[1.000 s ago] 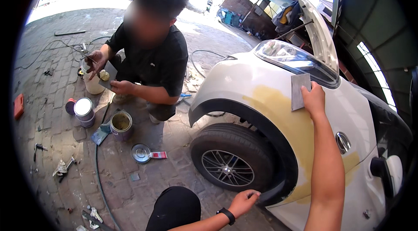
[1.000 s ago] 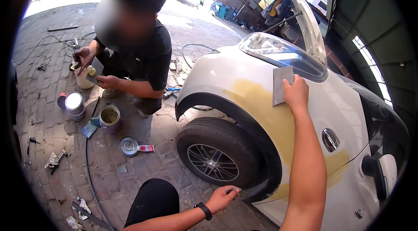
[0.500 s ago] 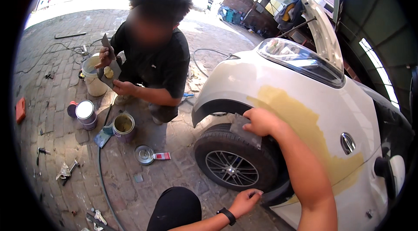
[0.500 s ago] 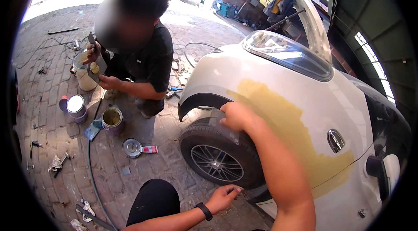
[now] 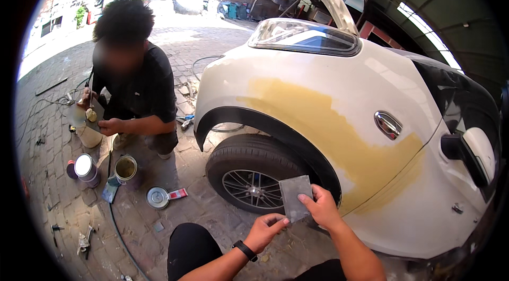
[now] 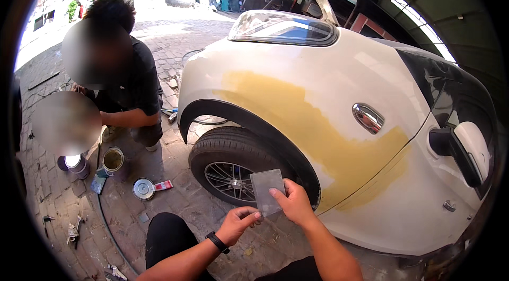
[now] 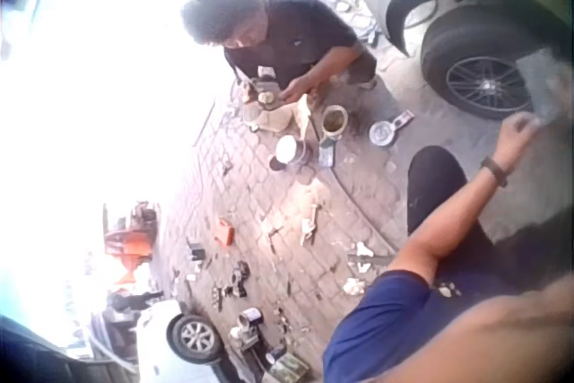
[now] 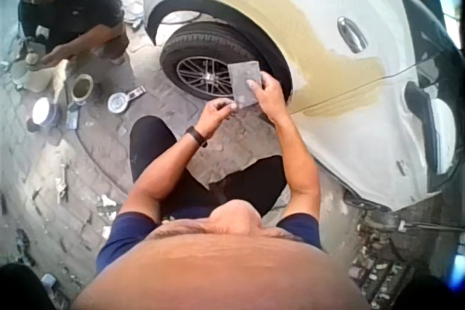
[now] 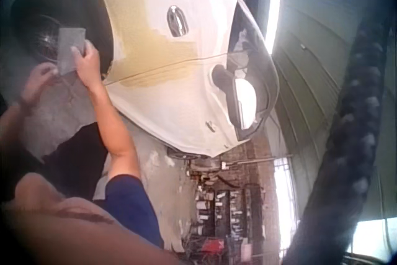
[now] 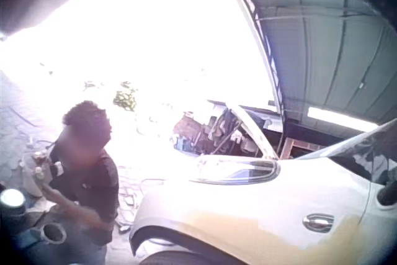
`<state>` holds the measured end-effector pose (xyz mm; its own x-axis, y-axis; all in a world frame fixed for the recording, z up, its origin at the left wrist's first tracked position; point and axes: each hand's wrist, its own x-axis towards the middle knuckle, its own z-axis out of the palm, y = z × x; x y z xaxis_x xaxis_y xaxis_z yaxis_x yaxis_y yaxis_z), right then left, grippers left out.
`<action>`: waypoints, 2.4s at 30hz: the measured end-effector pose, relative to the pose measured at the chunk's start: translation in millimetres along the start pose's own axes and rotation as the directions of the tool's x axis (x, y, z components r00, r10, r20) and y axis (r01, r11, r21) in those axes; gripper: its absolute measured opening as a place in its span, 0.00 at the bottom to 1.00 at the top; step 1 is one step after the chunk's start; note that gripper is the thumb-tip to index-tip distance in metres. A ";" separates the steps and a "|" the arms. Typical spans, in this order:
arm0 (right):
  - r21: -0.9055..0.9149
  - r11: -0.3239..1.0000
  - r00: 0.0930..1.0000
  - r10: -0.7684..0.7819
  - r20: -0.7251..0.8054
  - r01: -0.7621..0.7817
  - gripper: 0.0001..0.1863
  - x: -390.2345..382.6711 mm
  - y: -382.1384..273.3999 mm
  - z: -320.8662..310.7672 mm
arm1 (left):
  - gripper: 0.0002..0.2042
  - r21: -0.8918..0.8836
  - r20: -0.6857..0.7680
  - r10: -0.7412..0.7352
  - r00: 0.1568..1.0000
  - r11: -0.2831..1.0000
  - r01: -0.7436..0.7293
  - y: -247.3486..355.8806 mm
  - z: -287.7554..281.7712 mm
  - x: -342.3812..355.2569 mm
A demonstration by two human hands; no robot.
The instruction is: The person applies a beige body filler to the side panel of a white car using a metal spreader. They smooth the filler over a damaged area near the wheel arch and door, occasionally scraping excess material from the tool.
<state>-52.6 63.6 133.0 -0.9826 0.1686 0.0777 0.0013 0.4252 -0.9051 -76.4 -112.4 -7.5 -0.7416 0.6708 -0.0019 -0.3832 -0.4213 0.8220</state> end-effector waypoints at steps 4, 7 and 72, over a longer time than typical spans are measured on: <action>0.239 0.970 0.996 0.069 -0.053 -0.054 0.12 -47.7 65.2 -9.1 | 0.11 0.164 0.063 -0.083 0.995 0.984 0.072 -17.5 5.4 -3.7; 0.273 0.960 0.994 0.087 -0.071 -0.064 0.13 -73.1 100.7 -17.7 | 0.11 0.286 0.064 -0.156 0.986 0.949 0.132 -30.4 16.7 -7.4; -0.880 0.466 0.962 -0.270 -0.039 0.095 0.14 -59.7 43.0 -199.8 | 0.20 0.290 0.026 -0.285 0.958 0.919 0.266 -89.3 45.0 40.5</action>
<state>43.2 249.5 173.0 -0.9384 0.0822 0.3355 0.0706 0.9964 -0.0465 -47.4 -20.2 -55.3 -0.5874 0.7784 -0.2214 -0.3897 -0.0323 0.9204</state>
